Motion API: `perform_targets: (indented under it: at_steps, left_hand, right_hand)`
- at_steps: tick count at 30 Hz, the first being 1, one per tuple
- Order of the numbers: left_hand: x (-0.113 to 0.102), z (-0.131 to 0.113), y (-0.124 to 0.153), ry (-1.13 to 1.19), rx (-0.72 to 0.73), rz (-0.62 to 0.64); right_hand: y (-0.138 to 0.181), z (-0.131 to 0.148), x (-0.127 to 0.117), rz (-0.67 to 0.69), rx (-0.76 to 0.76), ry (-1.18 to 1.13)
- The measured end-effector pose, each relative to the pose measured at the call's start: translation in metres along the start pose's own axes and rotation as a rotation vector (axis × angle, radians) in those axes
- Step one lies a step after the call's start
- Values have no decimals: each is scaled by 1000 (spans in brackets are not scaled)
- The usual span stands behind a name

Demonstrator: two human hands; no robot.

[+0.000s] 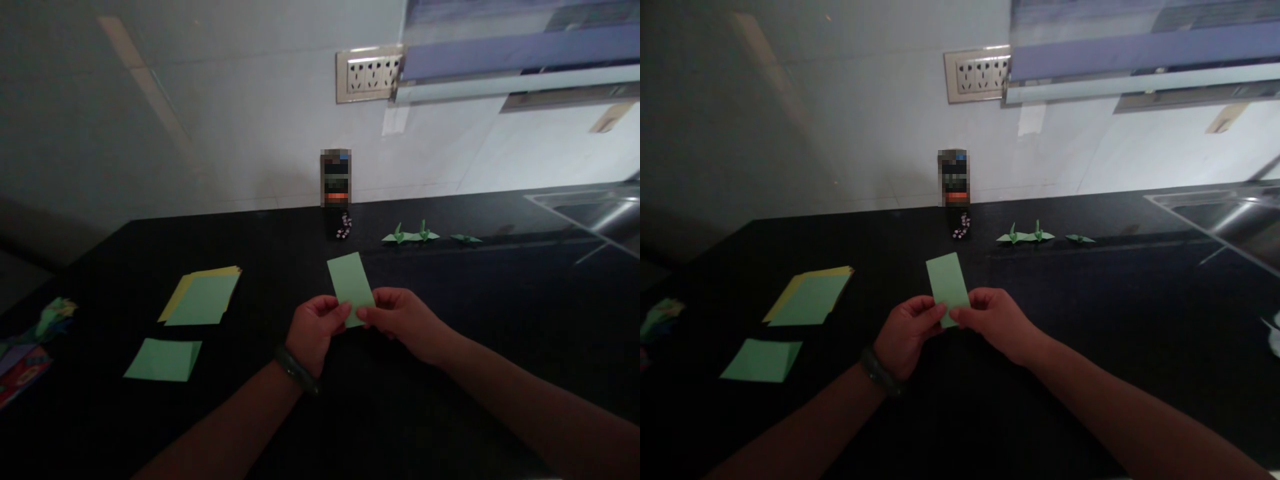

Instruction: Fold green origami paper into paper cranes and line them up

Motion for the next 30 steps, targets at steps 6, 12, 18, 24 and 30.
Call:
perform_targets:
  at_steps: [6, 12, 18, 24, 30]
  left_hand:
    - [8, 0, 4, 39, -19, 118]
    - [-13, -18, -4, 131, 110, -49]
    - [-19, -27, -2, 293, 146, -38]
    - [1, -9, 2, -66, 67, 98]
    - [9, -6, 8, -190, 38, 158]
  right_hand:
    - [7, 0, 6, 139, 4, 129]
    - [11, -7, 5, 271, 48, 166]
    - [9, -8, 3, 249, 35, 164]
    - [9, -8, 7, 251, 4, 108]
    - [5, 4, 4, 62, -165, 48]
Point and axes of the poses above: each hand's wrist, its own y-axis away from the middle knuckle, its own x-axis out of the palm, z = x × y, the point moved 6 cm from there along -y, towards the middle knuckle, and after that the axes turned 15 degrees about -x, right-handed, at the moved point
